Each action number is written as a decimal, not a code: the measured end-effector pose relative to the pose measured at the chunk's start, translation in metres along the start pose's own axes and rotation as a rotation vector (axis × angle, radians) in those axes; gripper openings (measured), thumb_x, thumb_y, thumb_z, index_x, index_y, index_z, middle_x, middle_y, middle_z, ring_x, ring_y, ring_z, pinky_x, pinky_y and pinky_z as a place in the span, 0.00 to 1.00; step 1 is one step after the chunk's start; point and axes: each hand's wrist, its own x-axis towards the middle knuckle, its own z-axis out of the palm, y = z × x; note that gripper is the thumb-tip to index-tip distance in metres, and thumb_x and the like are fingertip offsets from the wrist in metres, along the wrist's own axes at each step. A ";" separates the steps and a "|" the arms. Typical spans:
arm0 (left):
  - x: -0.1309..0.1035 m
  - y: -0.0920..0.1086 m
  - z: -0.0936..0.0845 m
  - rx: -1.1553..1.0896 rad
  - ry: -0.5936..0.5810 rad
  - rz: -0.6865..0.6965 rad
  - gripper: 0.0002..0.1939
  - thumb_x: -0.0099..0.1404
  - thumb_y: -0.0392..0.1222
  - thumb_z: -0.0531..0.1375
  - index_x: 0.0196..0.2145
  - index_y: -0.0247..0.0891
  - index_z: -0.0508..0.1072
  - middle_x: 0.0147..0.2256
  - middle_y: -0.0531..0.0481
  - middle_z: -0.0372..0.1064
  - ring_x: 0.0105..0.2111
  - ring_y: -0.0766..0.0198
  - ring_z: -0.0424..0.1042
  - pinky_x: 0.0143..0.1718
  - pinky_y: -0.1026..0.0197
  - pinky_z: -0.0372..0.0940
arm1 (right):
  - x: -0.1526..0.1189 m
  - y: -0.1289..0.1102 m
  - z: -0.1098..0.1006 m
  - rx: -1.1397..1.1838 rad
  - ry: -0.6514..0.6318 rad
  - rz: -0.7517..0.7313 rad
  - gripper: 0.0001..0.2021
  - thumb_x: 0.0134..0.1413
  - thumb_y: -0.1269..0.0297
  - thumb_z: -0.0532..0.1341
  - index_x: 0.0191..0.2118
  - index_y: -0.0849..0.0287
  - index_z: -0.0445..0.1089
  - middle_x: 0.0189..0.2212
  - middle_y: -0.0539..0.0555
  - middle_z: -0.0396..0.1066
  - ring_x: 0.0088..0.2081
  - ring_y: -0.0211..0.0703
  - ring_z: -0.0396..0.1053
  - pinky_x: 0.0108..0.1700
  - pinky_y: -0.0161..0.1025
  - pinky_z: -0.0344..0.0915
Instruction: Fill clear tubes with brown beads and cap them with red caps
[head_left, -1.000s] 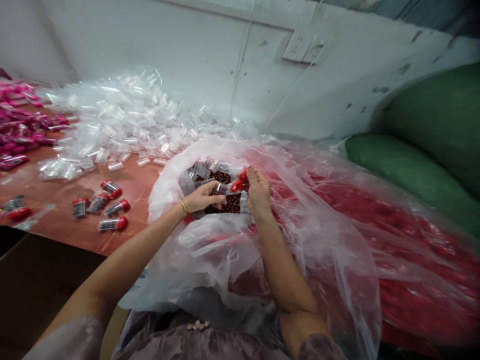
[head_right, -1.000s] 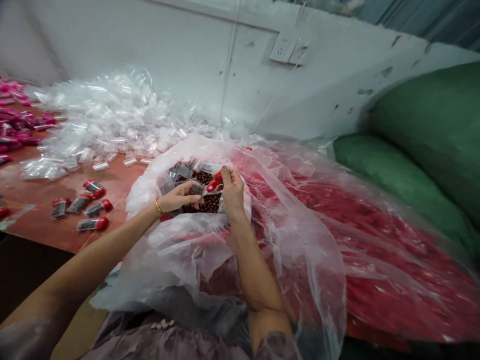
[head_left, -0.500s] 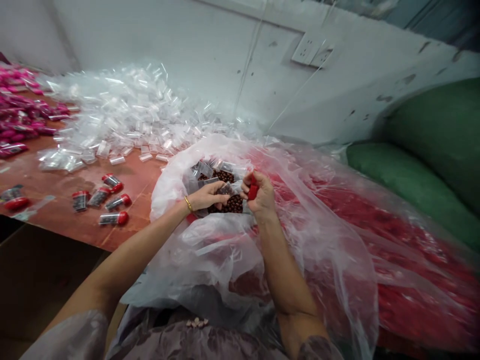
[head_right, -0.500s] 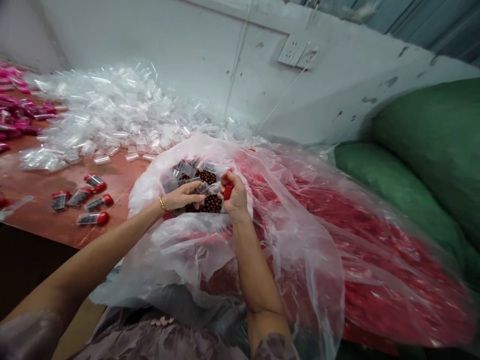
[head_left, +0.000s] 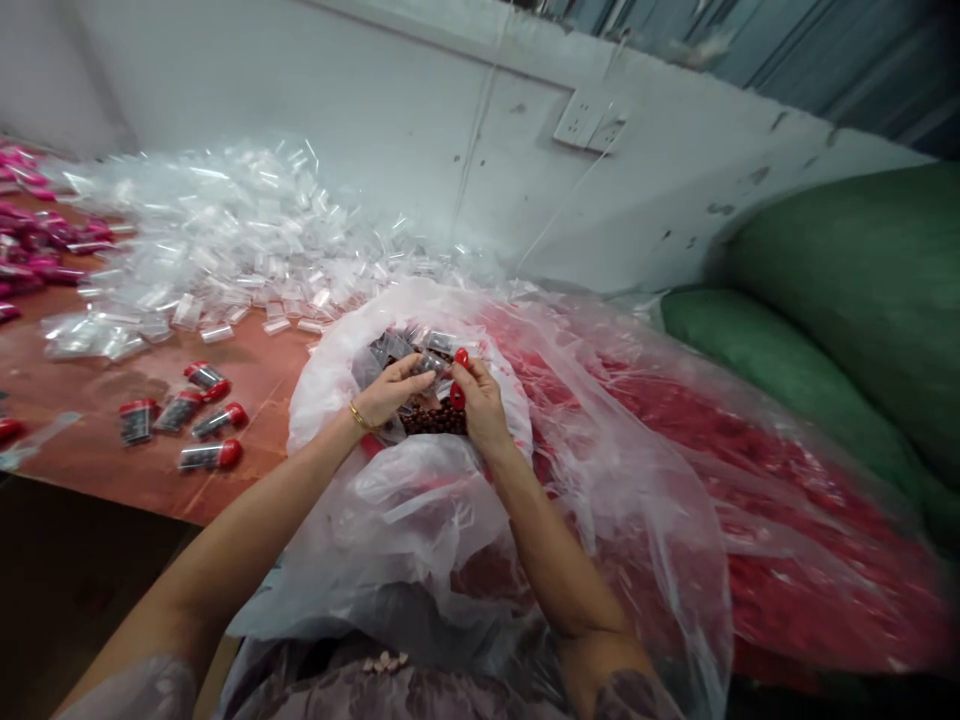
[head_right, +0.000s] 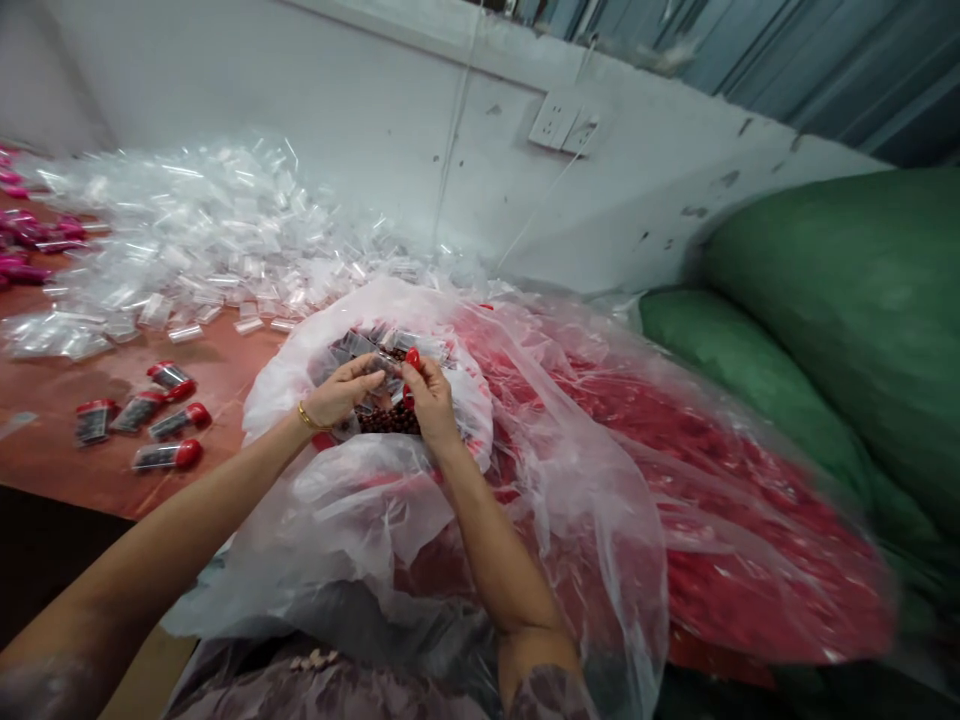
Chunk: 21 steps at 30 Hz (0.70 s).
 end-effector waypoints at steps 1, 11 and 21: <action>0.001 0.000 -0.001 -0.027 0.022 0.005 0.26 0.51 0.55 0.68 0.38 0.35 0.66 0.29 0.54 0.69 0.26 0.68 0.72 0.31 0.63 0.69 | -0.003 -0.001 -0.002 -0.010 0.019 -0.030 0.13 0.49 0.51 0.63 0.29 0.56 0.67 0.26 0.46 0.62 0.31 0.35 0.60 0.38 0.34 0.61; -0.004 0.004 0.004 -0.193 -0.083 -0.160 0.26 0.45 0.48 0.73 0.39 0.36 0.70 0.38 0.50 0.71 0.37 0.63 0.74 0.40 0.60 0.71 | 0.009 -0.008 0.009 0.250 0.064 0.044 0.12 0.37 0.55 0.68 0.28 0.55 0.71 0.35 0.48 0.70 0.34 0.36 0.65 0.35 0.35 0.66; 0.000 -0.002 0.001 -0.167 0.055 0.031 0.21 0.49 0.48 0.70 0.36 0.35 0.70 0.36 0.51 0.71 0.38 0.65 0.72 0.44 0.61 0.67 | -0.006 -0.005 0.001 0.143 0.139 0.035 0.10 0.40 0.61 0.69 0.31 0.56 0.73 0.29 0.47 0.73 0.32 0.36 0.69 0.41 0.37 0.67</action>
